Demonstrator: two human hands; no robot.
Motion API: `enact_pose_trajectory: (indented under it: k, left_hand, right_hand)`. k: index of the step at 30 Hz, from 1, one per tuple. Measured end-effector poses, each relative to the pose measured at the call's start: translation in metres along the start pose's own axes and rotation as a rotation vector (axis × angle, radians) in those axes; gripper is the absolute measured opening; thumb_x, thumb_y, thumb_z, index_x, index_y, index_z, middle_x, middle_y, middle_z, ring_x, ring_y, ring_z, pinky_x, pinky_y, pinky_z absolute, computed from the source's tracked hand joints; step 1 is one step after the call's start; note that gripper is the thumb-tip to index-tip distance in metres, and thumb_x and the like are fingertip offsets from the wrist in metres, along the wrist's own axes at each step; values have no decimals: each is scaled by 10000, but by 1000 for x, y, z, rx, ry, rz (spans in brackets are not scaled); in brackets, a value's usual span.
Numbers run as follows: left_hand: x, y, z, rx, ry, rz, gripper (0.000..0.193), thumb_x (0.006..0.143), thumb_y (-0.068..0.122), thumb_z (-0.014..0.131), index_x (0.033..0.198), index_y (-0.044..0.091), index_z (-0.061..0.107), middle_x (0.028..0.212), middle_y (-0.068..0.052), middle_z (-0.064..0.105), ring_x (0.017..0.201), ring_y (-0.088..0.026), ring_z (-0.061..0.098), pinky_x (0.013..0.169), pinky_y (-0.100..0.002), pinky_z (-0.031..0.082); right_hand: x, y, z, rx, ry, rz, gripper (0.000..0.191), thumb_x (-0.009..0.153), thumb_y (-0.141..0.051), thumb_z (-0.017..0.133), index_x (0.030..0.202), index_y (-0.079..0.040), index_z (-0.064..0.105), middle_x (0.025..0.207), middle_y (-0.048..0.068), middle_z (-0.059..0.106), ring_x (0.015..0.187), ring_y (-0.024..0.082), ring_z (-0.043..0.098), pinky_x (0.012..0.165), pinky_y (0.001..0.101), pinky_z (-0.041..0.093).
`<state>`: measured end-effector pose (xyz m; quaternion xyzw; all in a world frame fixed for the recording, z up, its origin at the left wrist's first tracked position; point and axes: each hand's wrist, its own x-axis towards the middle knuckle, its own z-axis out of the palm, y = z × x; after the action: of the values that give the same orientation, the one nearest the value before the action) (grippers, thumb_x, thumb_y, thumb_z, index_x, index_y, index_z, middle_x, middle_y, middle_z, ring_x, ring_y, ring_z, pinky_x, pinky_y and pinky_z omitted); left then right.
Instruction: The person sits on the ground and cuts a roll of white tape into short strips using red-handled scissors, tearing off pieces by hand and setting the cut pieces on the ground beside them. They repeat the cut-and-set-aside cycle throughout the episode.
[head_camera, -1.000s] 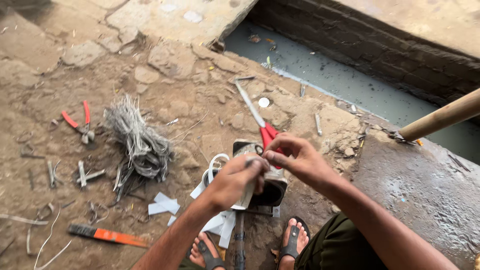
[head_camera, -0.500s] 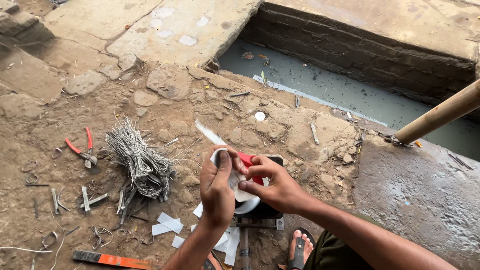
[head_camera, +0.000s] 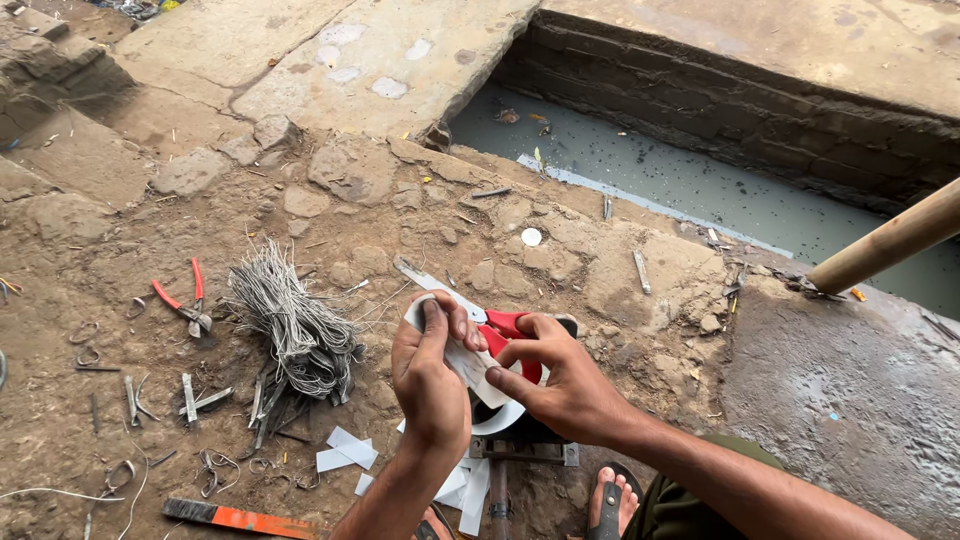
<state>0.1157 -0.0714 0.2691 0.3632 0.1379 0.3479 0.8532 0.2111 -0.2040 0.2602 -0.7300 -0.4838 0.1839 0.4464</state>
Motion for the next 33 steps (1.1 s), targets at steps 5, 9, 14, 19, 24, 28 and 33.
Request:
enact_pose_trajectory:
  k: [5, 9, 14, 19, 24, 28, 33]
  left_hand:
    - [1, -3, 0, -43, 10, 9, 252, 1112, 232, 398, 1005, 39, 521, 816, -43, 489, 742, -149, 472, 717, -317, 449]
    - [1, -3, 0, -50, -16, 20, 274, 1127, 239, 396, 976, 37, 503, 829, -43, 489, 751, -152, 473, 724, -326, 454]
    - [1, -1, -1, 0, -24, 23, 250, 1110, 219, 392, 1031, 32, 538, 862, -74, 578, 812, -189, 589, 809, -373, 539]
    - [7, 6, -9, 326, -93, 46, 195, 1045, 156, 484, 1133, 17, 589, 1007, -138, 734, 950, -210, 714, 894, -369, 583]
    - [8, 21, -21, 794, -164, 51, 137, 921, 38, 683, 1057, 40, 700, 994, -132, 776, 885, -206, 752, 796, -334, 630]
    - [0, 33, -21, 1136, -266, 131, 223, 834, 30, 770, 1053, 65, 751, 917, -109, 809, 824, -163, 770, 727, -301, 584]
    - [-2, 47, -18, 1335, -458, 213, 335, 764, 59, 814, 1091, 56, 742, 964, -113, 806, 865, -139, 759, 741, -285, 572]
  right_hand:
    - [0, 0, 0, -23, 15, 83, 225, 873, -289, 762, 918, -71, 729, 1259, 148, 564, 1139, 280, 558, 951, 410, 464]
    - [1, -2, 1, 9, 24, 131, 228, 863, -293, 750, 935, -78, 726, 1272, 130, 552, 1117, 272, 564, 926, 398, 491]
    - [4, 2, -1, 3, 29, 93, 204, 864, -257, 741, 875, -54, 732, 1252, 146, 548, 1172, 277, 538, 930, 421, 484]
    - [6, 10, -11, -42, 21, 158, 185, 844, -230, 741, 795, -52, 727, 1232, 156, 552, 1215, 303, 529, 1010, 488, 456]
    - [6, 14, -28, -95, 16, 133, 132, 816, -195, 740, 810, -63, 750, 1315, 173, 502, 1276, 332, 480, 1027, 509, 437]
    - [1, 12, -35, -139, 0, 62, 133, 785, -181, 723, 843, -62, 735, 1234, 156, 577, 1226, 313, 546, 1007, 456, 493]
    - [-2, 5, -31, -268, -115, 38, 110, 794, -170, 737, 807, -60, 745, 1240, 161, 587, 1233, 323, 520, 1043, 484, 418]
